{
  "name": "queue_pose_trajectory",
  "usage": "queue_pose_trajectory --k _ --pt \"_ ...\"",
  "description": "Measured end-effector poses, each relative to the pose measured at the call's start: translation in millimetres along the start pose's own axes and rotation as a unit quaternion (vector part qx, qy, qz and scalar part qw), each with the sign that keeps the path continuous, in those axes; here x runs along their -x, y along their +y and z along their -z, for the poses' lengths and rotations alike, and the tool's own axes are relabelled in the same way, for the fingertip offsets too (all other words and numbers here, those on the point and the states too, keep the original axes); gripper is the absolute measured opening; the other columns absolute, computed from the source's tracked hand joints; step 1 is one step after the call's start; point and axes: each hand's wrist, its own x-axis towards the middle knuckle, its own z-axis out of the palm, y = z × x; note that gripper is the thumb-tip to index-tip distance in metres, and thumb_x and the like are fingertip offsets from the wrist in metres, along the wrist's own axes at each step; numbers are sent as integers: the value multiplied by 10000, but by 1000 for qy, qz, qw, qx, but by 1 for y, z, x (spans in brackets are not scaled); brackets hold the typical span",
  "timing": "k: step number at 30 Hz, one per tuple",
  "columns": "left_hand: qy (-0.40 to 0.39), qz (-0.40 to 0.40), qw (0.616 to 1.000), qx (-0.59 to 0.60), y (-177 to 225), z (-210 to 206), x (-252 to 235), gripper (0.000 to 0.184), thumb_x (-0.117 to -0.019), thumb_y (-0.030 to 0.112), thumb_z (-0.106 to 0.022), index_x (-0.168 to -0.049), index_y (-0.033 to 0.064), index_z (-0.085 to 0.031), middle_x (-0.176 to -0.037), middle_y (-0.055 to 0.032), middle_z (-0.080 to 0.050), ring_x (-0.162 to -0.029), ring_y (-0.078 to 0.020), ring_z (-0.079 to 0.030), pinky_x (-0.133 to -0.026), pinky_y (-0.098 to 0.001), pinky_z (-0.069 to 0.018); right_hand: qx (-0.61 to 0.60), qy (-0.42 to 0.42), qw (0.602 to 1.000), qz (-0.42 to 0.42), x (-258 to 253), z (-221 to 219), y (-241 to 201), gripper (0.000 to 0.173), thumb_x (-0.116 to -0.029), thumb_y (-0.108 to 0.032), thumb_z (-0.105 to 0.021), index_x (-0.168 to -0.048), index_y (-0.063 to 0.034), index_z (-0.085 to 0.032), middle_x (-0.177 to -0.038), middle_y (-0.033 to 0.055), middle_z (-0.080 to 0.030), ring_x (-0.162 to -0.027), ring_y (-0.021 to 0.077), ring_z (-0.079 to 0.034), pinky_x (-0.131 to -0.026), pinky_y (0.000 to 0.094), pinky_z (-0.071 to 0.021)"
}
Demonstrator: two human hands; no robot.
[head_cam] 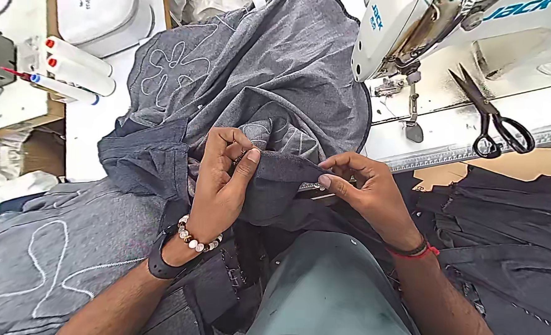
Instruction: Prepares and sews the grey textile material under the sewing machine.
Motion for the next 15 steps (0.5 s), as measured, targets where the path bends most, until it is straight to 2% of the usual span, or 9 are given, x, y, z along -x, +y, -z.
queue_pose_trajectory --k 2,5,7,9,11,13,15 --pt "-1 7 1000 17 2 -1 1 151 -1045 83 -513 -1171 156 -476 -912 60 -639 -784 -17 -634 -678 -167 -540 11 7 1000 6 -2 -3 -1 141 -937 -208 -758 -1043 -117 -769 -847 -29 -687 -736 89 -612 -704 271 -525" --pt "-8 35 999 3 5 -1 1 185 -1030 183 -573 -1186 161 -476 -850 55 -647 -719 -31 -632 -619 -170 -525 3 5 1000 1 -3 -4 -2 118 -965 -209 -726 -1012 -107 -763 -852 -17 -692 -747 98 -622 -669 250 -531" --pt "-43 59 997 -18 10 -2 0 417 -946 311 -728 -1257 177 -487 -920 49 -732 -796 -79 -705 -662 -223 -580 3 -3 1000 -4 -2 -4 -2 119 -968 -218 -718 -998 -111 -760 -838 -19 -687 -727 98 -613 -643 246 -516" --pt "-88 85 992 -15 13 -4 0 553 -858 264 -835 -1299 186 -512 -1017 20 -787 -863 -132 -761 -705 -277 -637 6 -13 1000 -5 -1 -4 -3 114 -968 -219 -711 -982 -115 -754 -795 -32 -667 -689 89 -577 -634 251 -472" --pt "-94 113 989 -22 14 -8 1 435 -876 198 -803 -1268 205 -614 -968 20 -764 -745 -124 -735 -615 -256 -620 14 -28 1000 -6 -1 -4 -4 110 -974 -222 -696 -976 -124 -745 -784 -46 -644 -682 74 -559 -627 239 -459" --pt "-101 150 983 24 15 -8 0 314 -928 140 -751 -1222 166 -641 -887 -37 -749 -670 -129 -695 -584 -242 -579 32 -31 999 -6 0 -4 -4 117 -985 -229 -673 -973 -132 -739 -797 -57 -638 -705 71 -560 -658 254 -454" --pt "-108 177 976 71 17 -8 0 263 -956 118 -706 -1210 143 -641 -880 -75 -726 -691 -136 -677 -600 -243 -569 94 1 996 10 2 -6 -4 130 -983 -257 -660 -1006 -152 -734 -856 -67 -647 -790 72 -591 -725 282 -485"
